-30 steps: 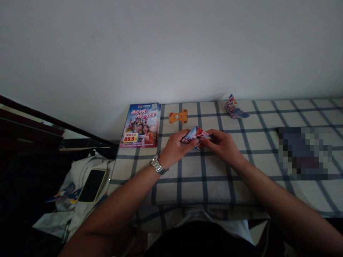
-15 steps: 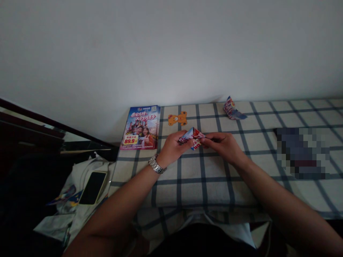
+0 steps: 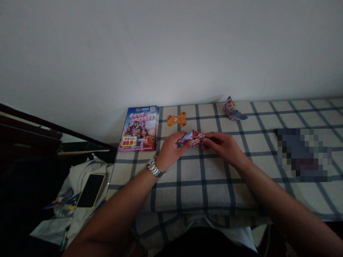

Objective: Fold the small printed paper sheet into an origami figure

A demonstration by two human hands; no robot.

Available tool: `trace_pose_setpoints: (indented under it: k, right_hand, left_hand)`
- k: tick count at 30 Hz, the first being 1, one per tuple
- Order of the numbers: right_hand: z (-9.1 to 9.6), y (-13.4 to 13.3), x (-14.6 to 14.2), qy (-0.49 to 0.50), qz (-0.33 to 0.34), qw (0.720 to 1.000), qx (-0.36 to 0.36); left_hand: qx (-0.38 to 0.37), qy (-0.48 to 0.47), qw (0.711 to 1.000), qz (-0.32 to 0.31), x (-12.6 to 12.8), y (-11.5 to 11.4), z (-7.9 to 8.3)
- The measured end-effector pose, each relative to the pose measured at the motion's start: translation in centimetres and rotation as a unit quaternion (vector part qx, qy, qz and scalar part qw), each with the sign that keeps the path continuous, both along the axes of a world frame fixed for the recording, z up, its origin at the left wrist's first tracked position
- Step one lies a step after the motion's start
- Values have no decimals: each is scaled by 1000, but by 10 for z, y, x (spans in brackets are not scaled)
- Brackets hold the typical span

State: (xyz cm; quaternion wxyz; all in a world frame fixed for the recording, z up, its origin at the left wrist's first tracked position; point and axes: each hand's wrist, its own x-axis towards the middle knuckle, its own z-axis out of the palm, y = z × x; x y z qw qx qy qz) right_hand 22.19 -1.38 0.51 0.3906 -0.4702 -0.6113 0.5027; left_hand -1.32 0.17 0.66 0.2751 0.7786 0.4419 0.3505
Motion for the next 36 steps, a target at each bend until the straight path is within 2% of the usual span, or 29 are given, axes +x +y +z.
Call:
trace_pose_setpoints:
  k: [3,7,15,18,24,31,36]
  right_hand:
    - [1,-3,-4,40,-3,999,3]
    - [3,-4,-4,42,2,998,55]
    - [-8,6,5,-40,-8,992,120]
    - [-13,9,7,-78,9,987,143]
    - [-13,11,10,-172,54,959,220]
    - [-13,13,15,-235,101,917,306]
    - [-12,13,16,-253,121,905,319]
  left_hand:
    - [46,-26,998,-26,1,-1,1]
    - [81,-42,993,-78,0,0,3]
    - [142,89,981,-102,-15,12,-1]
    - [145,133,972,-130,-20,16,-6]
    - [122,152,967,-162,-19,17,-8]
    - [116,168,966,-159,-17,15,-6]
    - [117,176,964,-159,-15,13,-3]
